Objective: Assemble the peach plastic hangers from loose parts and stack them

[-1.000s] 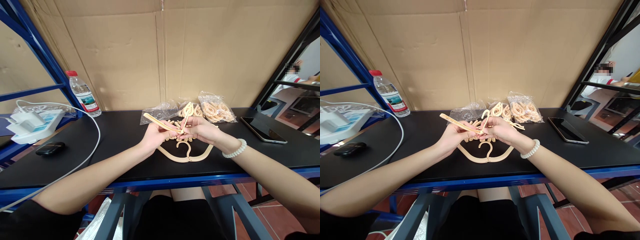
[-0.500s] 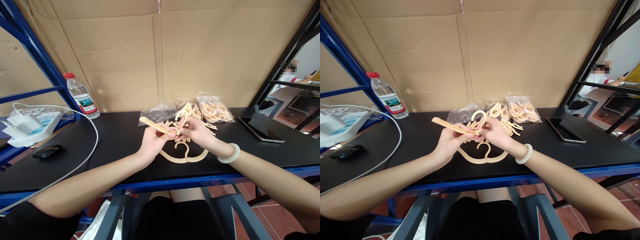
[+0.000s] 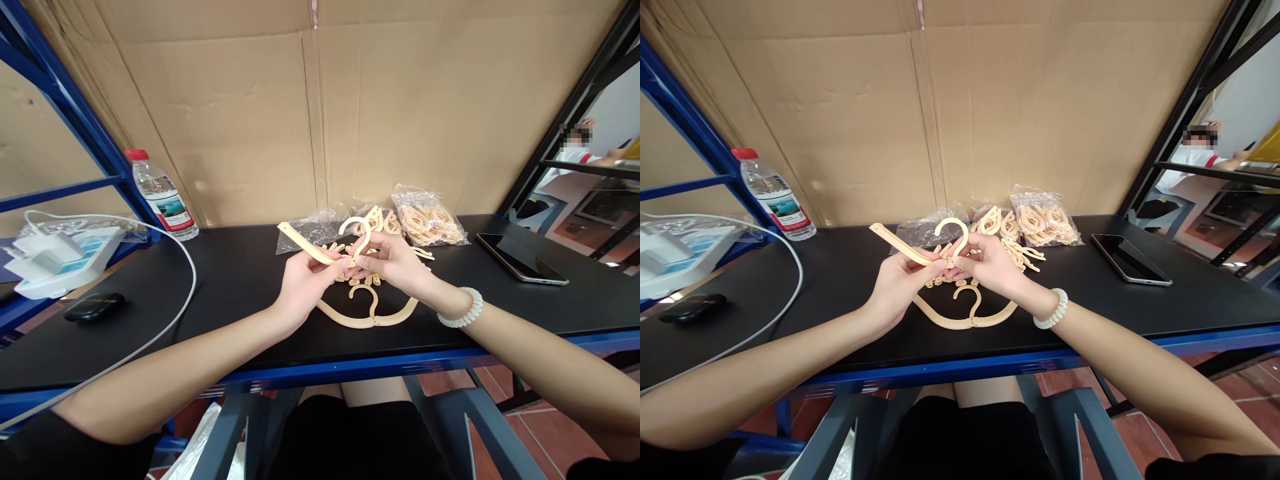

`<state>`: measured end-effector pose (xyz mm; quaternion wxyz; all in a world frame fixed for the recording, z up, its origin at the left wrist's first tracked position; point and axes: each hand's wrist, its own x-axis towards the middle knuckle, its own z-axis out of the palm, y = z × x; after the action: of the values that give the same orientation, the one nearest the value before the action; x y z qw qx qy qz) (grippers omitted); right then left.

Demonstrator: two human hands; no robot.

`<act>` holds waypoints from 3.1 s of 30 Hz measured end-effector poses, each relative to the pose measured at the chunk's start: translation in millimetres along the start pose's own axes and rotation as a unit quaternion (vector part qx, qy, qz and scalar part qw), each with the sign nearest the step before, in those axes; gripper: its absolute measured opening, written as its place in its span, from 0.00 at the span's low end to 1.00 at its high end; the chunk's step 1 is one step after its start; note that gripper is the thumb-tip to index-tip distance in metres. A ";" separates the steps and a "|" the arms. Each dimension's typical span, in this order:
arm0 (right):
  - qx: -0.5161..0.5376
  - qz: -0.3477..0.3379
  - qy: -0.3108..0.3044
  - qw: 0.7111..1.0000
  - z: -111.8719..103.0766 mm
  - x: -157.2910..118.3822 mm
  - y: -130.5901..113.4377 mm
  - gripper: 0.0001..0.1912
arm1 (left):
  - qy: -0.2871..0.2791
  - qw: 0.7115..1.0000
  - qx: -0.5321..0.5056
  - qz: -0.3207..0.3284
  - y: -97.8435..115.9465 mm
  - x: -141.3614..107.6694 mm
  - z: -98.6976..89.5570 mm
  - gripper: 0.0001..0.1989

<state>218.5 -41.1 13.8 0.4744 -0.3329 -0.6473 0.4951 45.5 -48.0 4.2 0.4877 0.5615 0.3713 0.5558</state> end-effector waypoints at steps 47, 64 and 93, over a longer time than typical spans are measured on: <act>-0.609 0.097 0.061 0.785 -32.6 6.9 -1.9 0.14 | 0.029 0.994 -0.091 -0.046 5.9 11.1 -4.8 0.13; 0.062 -0.070 0.127 0.987 -36.3 9.9 -11.1 0.16 | 0.009 0.984 -0.135 -0.113 5.1 13.7 -6.8 0.19; 0.100 -0.038 0.012 0.994 -8.5 5.8 10.2 0.14 | -0.077 0.990 -0.119 -0.020 3.0 15.3 -10.1 0.16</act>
<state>224.2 -30.2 6.2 0.5309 -0.2651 -0.6013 0.5350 36.8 -32.7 10.1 0.5890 0.5330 0.2753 0.5415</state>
